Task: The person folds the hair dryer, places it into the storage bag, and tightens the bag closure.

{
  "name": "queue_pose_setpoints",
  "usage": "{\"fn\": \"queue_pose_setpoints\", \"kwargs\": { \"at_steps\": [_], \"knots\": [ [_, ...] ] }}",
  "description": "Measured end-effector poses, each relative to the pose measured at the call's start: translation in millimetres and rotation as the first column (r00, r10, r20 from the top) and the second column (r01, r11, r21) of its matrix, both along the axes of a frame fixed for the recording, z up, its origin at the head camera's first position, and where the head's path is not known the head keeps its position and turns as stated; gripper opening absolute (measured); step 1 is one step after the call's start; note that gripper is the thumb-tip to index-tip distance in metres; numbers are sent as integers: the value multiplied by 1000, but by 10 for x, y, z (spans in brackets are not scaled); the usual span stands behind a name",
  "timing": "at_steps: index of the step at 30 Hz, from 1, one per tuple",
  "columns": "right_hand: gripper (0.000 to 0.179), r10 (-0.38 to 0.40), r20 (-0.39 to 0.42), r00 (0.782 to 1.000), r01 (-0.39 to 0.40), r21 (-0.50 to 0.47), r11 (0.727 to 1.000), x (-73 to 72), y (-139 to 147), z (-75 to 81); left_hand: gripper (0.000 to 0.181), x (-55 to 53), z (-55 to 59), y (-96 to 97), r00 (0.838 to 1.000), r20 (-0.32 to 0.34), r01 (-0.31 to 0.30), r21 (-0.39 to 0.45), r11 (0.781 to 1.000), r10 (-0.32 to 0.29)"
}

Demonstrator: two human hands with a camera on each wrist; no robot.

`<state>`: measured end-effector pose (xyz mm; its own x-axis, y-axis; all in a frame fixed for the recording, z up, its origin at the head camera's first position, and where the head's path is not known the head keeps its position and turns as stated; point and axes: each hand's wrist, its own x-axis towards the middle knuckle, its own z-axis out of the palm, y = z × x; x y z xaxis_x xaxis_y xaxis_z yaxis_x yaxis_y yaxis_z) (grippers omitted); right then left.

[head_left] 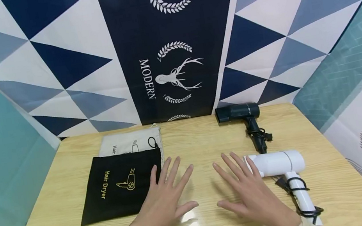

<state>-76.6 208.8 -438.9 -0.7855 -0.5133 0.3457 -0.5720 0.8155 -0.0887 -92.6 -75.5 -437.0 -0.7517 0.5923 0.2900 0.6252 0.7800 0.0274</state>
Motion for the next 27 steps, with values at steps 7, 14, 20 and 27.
{"fn": "queue_pose_setpoints", "kwargs": {
  "at_steps": [7,14,20,27],
  "knots": [
    [92,-15,-24,1000,15,2,1000,57,44,-1,82,37,53,60,1000,6,9,-34,999,-9],
    [92,-41,-6,999,41,-12,999,122,88,-9,75,77,115,132,998,50,33,-35,999,-31],
    [92,-46,51,998,48,-51,998,172,111,-3,73,86,120,172,998,44,53,-12,999,-52],
    [90,-24,105,994,38,-133,990,252,146,19,68,92,111,225,996,50,75,-9,997,-74]
  ]
}}
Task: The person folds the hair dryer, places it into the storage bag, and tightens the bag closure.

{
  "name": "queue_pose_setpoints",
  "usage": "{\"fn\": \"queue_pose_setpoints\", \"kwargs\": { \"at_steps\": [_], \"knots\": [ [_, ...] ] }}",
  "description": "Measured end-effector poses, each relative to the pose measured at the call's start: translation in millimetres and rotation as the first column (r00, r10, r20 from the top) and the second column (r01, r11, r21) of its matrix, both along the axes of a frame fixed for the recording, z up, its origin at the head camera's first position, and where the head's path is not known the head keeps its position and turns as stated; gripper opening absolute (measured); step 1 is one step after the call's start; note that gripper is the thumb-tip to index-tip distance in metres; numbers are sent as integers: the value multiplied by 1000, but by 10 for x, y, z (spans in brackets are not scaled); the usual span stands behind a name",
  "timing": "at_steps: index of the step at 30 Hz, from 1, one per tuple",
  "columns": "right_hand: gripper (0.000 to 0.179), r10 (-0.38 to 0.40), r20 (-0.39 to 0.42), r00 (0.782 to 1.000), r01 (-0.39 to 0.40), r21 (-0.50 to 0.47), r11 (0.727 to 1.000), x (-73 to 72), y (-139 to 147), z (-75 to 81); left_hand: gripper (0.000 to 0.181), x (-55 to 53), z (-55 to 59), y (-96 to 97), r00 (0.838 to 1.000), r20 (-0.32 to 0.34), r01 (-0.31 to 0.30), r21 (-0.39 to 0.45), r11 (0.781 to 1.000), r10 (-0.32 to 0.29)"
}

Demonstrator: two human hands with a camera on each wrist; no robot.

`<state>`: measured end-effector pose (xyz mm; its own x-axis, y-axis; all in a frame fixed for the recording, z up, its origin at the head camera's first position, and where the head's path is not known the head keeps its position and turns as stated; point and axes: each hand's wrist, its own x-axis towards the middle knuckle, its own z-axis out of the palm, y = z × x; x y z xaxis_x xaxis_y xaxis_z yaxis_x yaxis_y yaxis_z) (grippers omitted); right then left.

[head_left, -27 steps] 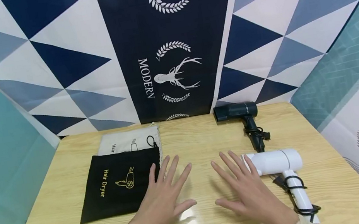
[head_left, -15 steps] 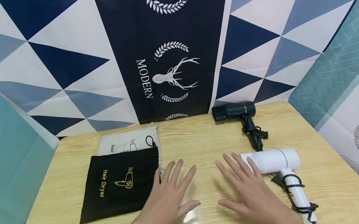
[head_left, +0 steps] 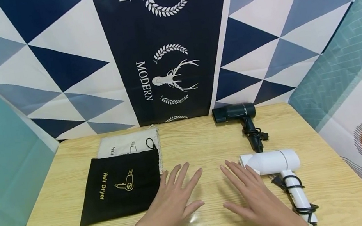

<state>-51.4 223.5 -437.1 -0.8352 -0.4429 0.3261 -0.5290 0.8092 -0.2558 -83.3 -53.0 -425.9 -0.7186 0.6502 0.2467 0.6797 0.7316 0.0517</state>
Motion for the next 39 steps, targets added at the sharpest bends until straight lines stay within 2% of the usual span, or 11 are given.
{"fn": "queue_pose_setpoints", "kwargs": {
  "at_steps": [6,15,20,24,28,34,39],
  "knots": [
    [89,-19,16,1000,19,-10,1000,33,38,3,67,-1,-18,46,1000,15,19,-2,1000,-18],
    [83,-6,11,1000,6,-41,999,18,75,28,65,-10,-8,123,998,33,48,3,999,-48],
    [75,-11,-7,1000,11,-37,999,23,108,29,64,-30,-20,154,998,17,53,-3,999,-53],
    [61,-48,80,996,54,-73,996,76,126,23,65,-58,-36,177,998,5,56,-16,998,-56],
    [52,-63,189,980,89,-129,988,140,135,27,66,-104,-34,228,998,-19,63,-27,998,-64],
    [46,-109,168,980,133,-135,982,185,207,45,61,-200,6,405,994,-77,77,-42,996,-80],
    [42,-154,159,975,176,-136,975,222,307,67,61,-234,60,555,993,-52,104,-41,994,-106]
  ]
}}
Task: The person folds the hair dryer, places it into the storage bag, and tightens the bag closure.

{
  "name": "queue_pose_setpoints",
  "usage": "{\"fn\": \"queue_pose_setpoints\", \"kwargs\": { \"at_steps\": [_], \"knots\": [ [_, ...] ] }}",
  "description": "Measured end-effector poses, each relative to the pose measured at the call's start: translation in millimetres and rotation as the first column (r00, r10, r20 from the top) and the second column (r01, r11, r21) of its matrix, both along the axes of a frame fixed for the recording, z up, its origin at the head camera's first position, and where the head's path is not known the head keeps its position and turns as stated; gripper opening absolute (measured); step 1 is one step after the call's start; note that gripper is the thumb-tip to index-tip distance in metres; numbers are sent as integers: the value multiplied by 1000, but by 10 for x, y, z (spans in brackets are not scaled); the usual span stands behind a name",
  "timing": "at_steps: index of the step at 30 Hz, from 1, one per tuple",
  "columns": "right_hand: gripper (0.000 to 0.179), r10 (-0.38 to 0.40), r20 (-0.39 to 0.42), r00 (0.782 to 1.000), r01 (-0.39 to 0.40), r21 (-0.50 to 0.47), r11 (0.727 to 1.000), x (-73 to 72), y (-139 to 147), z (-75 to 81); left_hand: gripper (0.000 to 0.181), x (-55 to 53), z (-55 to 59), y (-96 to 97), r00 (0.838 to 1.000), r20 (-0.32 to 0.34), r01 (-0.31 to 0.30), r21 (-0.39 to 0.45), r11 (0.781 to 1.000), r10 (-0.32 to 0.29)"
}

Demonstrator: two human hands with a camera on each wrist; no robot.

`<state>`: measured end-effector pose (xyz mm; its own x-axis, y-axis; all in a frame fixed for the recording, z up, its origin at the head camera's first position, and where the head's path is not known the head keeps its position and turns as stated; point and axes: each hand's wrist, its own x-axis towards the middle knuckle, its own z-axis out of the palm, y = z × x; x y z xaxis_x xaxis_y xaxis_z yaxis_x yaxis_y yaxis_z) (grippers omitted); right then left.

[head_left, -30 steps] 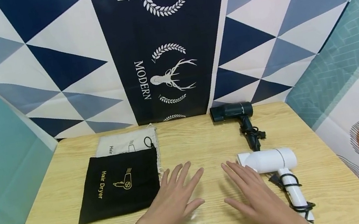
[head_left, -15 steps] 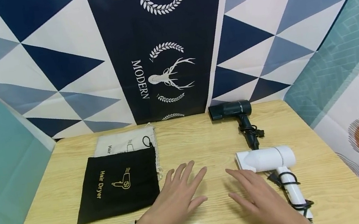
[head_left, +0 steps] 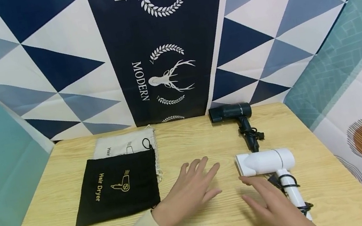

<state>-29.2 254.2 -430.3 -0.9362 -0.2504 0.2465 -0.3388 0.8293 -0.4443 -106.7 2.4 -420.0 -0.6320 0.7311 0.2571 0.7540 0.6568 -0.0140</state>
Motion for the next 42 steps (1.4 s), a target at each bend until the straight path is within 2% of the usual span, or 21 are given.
{"fn": "queue_pose_setpoints", "kwargs": {
  "at_steps": [5,11,18,28,37,42],
  "knots": [
    [39,-46,30,998,47,-32,998,18,107,35,59,-65,11,113,999,40,17,14,1000,-17],
    [37,-114,52,992,116,-45,992,34,230,61,58,-180,-30,161,997,71,-8,14,1000,7],
    [39,-183,130,974,194,-73,978,27,348,95,64,-256,-43,253,984,179,-10,34,999,4],
    [31,-256,59,965,261,-112,959,70,407,24,61,-323,28,440,981,194,-10,22,1000,6],
    [26,-305,5,952,304,-105,947,137,446,25,59,-350,0,633,980,198,1,15,1000,-4],
    [33,-358,34,933,360,-85,929,172,544,32,61,-393,56,783,973,228,30,31,999,-37]
  ]
}}
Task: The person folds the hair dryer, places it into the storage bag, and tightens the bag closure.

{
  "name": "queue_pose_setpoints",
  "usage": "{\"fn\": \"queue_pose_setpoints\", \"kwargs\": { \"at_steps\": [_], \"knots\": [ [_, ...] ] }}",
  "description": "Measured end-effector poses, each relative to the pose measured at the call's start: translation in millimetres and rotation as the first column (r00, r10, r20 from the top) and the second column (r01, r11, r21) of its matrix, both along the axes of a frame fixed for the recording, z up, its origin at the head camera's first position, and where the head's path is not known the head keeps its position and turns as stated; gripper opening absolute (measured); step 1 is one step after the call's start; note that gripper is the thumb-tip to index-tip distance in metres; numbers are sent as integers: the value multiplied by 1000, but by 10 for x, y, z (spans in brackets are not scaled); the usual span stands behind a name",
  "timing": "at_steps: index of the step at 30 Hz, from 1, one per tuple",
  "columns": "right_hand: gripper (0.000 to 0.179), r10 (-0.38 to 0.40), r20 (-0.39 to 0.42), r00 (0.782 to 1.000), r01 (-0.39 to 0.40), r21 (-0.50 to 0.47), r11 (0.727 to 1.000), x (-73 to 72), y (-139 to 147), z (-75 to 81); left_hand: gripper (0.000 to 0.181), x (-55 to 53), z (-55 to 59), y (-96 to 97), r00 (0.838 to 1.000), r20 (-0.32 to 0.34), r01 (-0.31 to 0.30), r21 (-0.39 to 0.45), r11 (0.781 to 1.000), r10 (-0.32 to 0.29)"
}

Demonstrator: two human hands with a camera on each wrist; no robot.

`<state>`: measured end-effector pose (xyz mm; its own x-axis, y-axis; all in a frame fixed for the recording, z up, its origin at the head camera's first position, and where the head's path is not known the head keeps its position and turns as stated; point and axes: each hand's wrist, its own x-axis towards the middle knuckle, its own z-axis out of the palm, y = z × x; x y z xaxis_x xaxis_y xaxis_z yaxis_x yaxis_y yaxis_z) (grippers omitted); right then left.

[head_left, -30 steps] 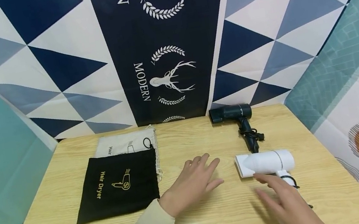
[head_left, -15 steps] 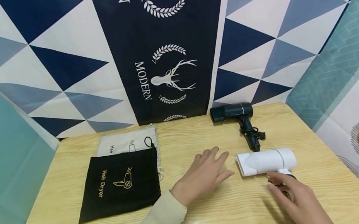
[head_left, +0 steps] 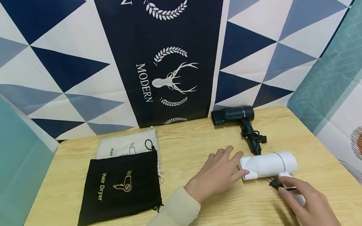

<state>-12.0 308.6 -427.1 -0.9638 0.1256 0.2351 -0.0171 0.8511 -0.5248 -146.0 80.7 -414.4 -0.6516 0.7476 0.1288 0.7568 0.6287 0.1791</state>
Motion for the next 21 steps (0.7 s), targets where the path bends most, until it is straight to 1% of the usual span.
{"fn": "queue_pose_setpoints", "kwargs": {
  "at_steps": [3,5,7,11,13,15,16,17,19,20,21],
  "knots": [
    [37,-23,53,998,23,6,1000,3,80,-11,60,-21,10,83,1000,20,20,7,1000,-20],
    [39,-32,67,997,31,23,999,2,132,-27,60,-30,3,124,999,33,29,6,1000,-30],
    [38,-33,44,998,31,46,998,-3,166,-46,61,-39,-15,152,998,45,32,3,999,-32],
    [33,-26,-52,998,31,100,995,-31,207,-90,62,-69,-51,185,997,63,35,4,999,-35],
    [36,-39,-45,998,44,110,993,-48,234,-103,61,-84,-67,203,996,74,40,5,999,-40],
    [44,-57,33,998,52,119,992,-71,268,-106,60,-94,-89,226,995,91,48,8,999,-49],
    [49,-69,94,993,57,122,991,-84,285,-106,60,-98,-101,237,994,97,52,8,999,-53],
    [56,-82,167,983,63,118,991,-100,303,-110,59,-100,-116,251,993,103,57,6,998,-57],
    [65,-93,298,950,66,101,993,-137,328,-118,59,-103,-150,278,992,107,66,3,998,-66],
    [68,-96,360,928,68,92,993,-156,335,-124,59,-104,-165,289,992,108,69,-1,998,-68],
    [71,-91,404,910,65,79,995,-175,344,-135,60,-104,-178,298,992,104,69,-5,998,-68]
  ]
}}
